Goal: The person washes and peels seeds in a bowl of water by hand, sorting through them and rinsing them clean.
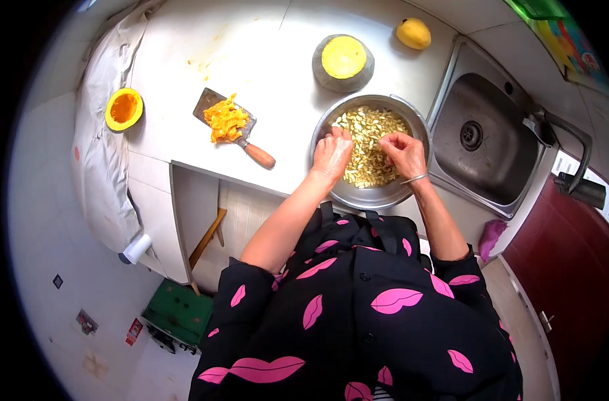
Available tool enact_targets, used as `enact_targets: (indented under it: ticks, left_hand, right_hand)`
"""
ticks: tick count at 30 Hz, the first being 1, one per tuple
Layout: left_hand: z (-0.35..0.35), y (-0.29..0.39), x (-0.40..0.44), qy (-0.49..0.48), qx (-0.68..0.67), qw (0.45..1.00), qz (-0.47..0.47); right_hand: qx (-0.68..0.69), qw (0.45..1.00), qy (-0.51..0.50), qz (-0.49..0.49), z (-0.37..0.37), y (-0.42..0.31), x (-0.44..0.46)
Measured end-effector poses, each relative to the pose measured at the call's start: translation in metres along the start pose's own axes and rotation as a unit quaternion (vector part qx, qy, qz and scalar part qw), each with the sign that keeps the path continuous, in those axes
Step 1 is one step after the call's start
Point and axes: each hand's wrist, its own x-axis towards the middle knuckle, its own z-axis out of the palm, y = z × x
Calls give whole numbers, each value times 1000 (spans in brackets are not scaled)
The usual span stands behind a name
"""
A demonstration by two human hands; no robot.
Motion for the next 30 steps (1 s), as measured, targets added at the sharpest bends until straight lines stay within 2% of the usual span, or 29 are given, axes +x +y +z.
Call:
enact_targets:
  ticks: [4,5,7,8,9,12,16,19,22,28,30]
  left_hand:
    - [-8,-6,-1,-1,-72,997,-23]
    - [-9,-9,-1,29,-99,995,-13]
    - [-13,-11,-6,-2,-281,958,-49]
    - [-21,-10,-6,-18,-369,927,-66]
    - [-26,-9,-5,-141,-517,825,-178]
    - [-39,0,-9,-160,-676,689,-205]
    - [-45,8,-14,-190,-754,594,-208]
    - [-46,9,-17,-211,-782,548,-209]
    - [-48,11,-20,-210,-801,527,-192]
    - [-48,13,-24,-184,-808,532,-175]
    - [-51,17,-26,-157,-778,584,-171]
  right_hand:
    - [128,991,-17,35,-6,4,-9]
    - [159,986,-14,48,-7,5,-10]
    - [213,974,-16,74,-9,7,-14]
    - [234,968,-22,87,-11,5,-16]
    - [254,962,-28,99,-13,3,-17]
    - [298,944,-74,119,-17,3,-19]
    - [302,939,-110,121,-20,-3,-25]
    - [293,941,-127,114,-21,-6,-29]
    - [287,942,-142,100,-20,-9,-34]
    - [251,951,-161,78,-15,-17,-39]
    - [237,955,-161,70,-12,-24,-42]
